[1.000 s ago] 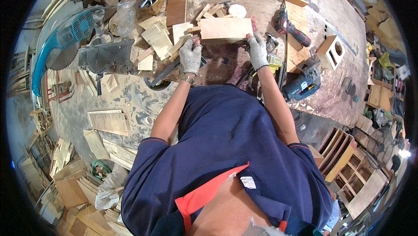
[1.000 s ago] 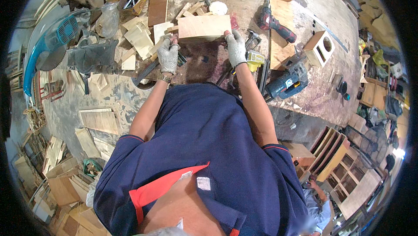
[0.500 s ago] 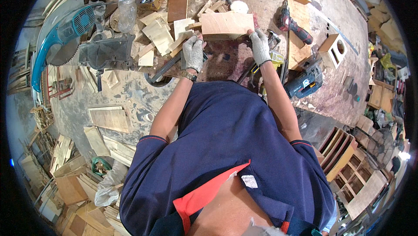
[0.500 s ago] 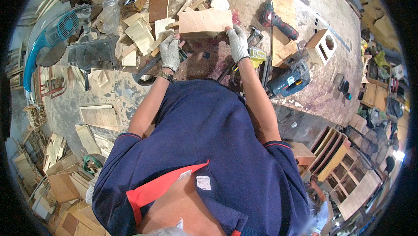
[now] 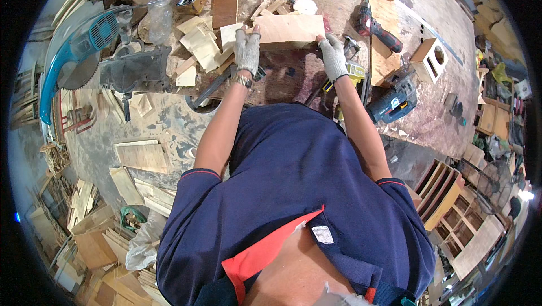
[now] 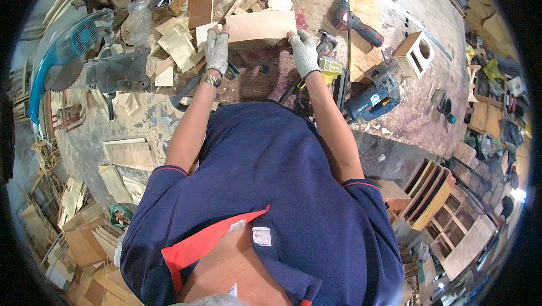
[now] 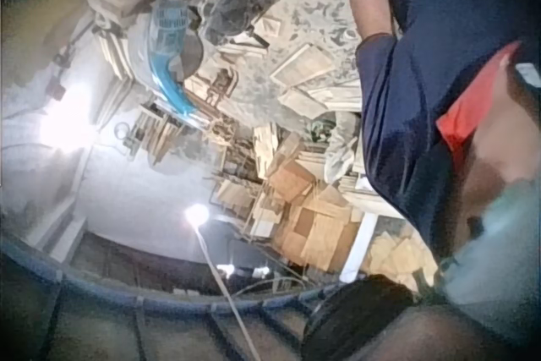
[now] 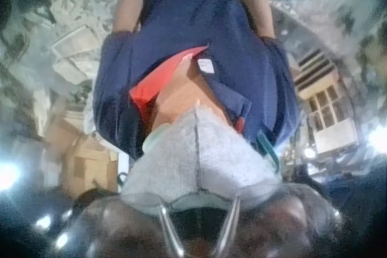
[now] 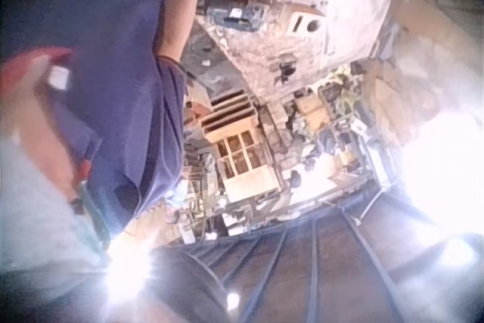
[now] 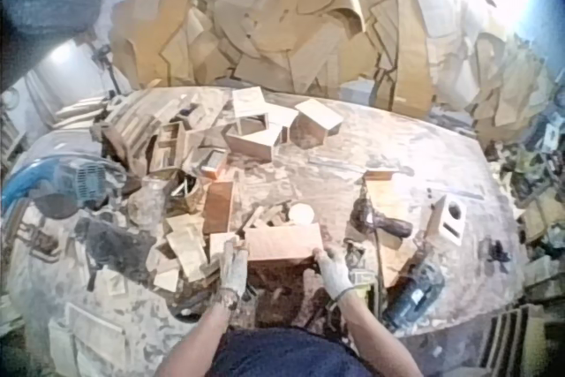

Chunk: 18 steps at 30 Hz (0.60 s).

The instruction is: The person uses a pneumatic nail gun to fasten small wooden pieces into box-like structures on a cluttered workbench. They repeatedly pick up pieces, align them, and drive nails to join the parts.

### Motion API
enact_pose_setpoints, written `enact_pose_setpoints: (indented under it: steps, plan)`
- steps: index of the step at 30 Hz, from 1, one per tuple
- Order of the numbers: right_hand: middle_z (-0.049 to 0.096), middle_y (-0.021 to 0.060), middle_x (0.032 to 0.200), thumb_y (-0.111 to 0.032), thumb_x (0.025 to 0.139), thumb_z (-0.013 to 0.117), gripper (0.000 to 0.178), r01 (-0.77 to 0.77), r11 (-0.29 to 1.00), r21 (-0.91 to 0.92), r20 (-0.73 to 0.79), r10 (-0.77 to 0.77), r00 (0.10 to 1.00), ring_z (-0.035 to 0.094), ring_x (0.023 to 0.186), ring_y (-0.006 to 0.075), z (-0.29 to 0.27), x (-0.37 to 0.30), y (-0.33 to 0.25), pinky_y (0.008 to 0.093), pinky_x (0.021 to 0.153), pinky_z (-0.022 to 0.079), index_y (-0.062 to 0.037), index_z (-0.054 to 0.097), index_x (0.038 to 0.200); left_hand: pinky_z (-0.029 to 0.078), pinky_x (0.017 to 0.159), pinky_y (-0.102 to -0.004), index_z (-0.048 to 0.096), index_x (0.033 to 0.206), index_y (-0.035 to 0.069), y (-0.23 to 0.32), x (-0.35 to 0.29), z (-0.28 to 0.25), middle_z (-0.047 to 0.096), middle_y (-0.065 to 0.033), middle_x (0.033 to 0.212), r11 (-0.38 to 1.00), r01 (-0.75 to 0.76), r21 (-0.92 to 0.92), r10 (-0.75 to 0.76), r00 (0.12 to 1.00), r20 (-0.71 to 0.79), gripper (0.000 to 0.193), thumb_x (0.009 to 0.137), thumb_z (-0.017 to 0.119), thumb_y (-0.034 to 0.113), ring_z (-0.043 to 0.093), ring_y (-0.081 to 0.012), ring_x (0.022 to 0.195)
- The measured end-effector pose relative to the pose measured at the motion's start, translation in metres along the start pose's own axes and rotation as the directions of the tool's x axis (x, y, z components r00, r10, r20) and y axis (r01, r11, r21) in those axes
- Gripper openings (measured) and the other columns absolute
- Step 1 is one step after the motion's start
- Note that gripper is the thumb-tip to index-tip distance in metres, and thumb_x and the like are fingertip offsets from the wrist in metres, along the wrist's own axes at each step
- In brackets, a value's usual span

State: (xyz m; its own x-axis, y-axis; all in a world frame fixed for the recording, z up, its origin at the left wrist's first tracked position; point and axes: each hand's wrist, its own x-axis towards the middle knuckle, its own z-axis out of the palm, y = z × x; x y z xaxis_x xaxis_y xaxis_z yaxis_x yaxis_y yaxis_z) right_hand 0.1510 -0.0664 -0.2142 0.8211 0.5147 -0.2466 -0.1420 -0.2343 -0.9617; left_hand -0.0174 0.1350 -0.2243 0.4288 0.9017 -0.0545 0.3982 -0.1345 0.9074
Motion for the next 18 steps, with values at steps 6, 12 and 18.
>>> enact_pose_setpoints:
  steps: [6, 12, 18]
  plan:
    - [0.069, 0.0006, 0.089, -0.034, 0.105, 0.066, 0.038, -0.07, 0.979, -0.193, 0.056, 0.083, 0.995, 0.061, 0.084, 0.0112, -0.013, 0.004, -0.014, 0.0302, 0.075, 0.049, 0.001, 0.075, 0.117, 0.036, 0.125, -0.0459, 0.048, 0.153, -0.016, -0.005, 0.018, 0.03, 0.054, -0.0351, 0.155, 1.0, 0.026, -0.013, -0.024, 0.989, 0.148, 0.109, 0.09, 0.075, 0.069, 0.051, -0.0443, 0.147]
    - [0.076, 0.0232, 0.103, -0.019, 0.091, 0.067, 0.039, 0.4, 0.724, -0.563, 0.237, -0.322, 0.917, 0.075, 0.098, 0.038, -0.059, 0.011, -0.038, 0.042, 0.086, 0.058, -0.0025, 0.071, 0.126, 0.054, 0.091, -0.0425, 0.073, 0.126, -0.003, -0.013, 0.017, 0.039, 0.079, -0.0159, 0.11, 0.987, -0.091, -0.132, 0.095, 0.995, 0.023, 0.054, 0.097, 0.081, 0.041, 0.071, -0.0282, 0.098]
    - [0.078, 0.0169, 0.103, -0.011, 0.091, 0.069, 0.03, 0.574, 0.579, -0.579, 0.369, -0.442, 0.818, 0.075, 0.098, 0.0393, -0.049, 0.013, -0.036, 0.0443, 0.086, 0.061, -0.0104, 0.079, 0.119, 0.055, 0.087, -0.0431, 0.074, 0.123, -0.003, -0.017, 0.022, 0.042, 0.08, -0.0143, 0.108, 0.991, -0.129, -0.03, 0.128, 0.992, -0.019, 0.052, 0.096, 0.082, 0.04, 0.071, -0.0264, 0.094]
